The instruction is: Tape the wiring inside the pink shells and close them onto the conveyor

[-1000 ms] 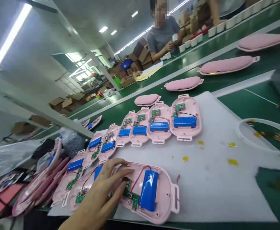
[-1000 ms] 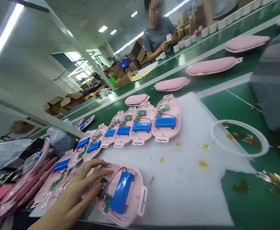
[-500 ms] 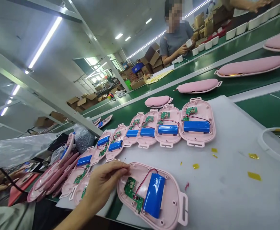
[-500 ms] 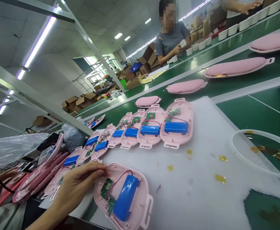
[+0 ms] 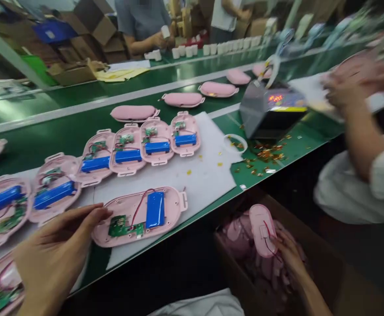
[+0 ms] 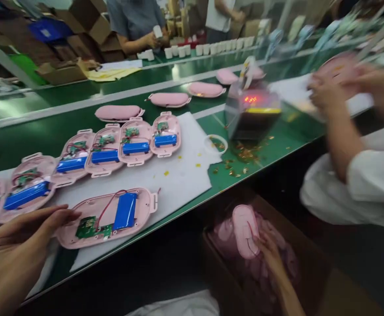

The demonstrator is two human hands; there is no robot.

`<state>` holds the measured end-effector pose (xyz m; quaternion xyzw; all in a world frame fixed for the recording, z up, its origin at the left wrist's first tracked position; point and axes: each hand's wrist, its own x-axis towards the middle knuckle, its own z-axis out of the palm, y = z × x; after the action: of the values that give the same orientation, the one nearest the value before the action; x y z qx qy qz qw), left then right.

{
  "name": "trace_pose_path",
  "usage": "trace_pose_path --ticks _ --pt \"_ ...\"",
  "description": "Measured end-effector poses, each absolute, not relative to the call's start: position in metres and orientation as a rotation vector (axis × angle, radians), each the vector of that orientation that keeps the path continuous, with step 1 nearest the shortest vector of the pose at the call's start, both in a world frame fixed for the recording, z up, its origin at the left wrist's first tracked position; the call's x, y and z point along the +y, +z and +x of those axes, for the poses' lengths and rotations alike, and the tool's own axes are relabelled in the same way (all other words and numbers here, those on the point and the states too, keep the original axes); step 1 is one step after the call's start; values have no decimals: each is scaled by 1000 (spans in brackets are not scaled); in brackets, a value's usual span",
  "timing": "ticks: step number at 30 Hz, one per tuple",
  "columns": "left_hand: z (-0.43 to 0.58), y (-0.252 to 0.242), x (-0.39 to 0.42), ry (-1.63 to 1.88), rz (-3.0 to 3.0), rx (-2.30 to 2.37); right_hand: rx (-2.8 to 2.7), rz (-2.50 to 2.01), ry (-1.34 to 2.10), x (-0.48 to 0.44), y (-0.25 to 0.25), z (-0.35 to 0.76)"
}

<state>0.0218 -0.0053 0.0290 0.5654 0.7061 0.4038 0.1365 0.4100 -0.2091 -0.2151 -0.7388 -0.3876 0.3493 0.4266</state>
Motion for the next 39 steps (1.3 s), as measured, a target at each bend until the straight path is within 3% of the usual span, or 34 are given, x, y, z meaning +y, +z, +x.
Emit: trace_pose_path --ticks 3,6,10,13,17,21,25,28,31,39 --pt "11 25 0 1163 1671 1930 -827 -1731 929 -213 -144 411" --pt "-5 17 9 1131 1717 1711 -1044 -1637 941 -175 -50 390" --pt "-21 11 11 1102 1783 1453 -1732 -1427 1095 -73 53 335" --pt "-26 10 6 1079 1865 1376 -2376 -1244 1013 20 92 272" --pt "-28 5 -1 1058 2011 1279 -2833 -1187 610 94 103 198" --pt "-30 -2 -4 1115 1891 1321 -2243 -1484 334 80 85 198" --pt "-30 -3 -5 1128 1862 1299 -1955 -1901 506 35 42 217" --pt "-32 1 -7 1124 2057 1222 -1988 -1825 775 21 12 213" --pt "-36 4 -8 1089 2298 1149 -1904 -1667 757 28 10 221" --pt "-41 15 -5 1191 2948 955 -2593 -1188 -343 30 75 245"
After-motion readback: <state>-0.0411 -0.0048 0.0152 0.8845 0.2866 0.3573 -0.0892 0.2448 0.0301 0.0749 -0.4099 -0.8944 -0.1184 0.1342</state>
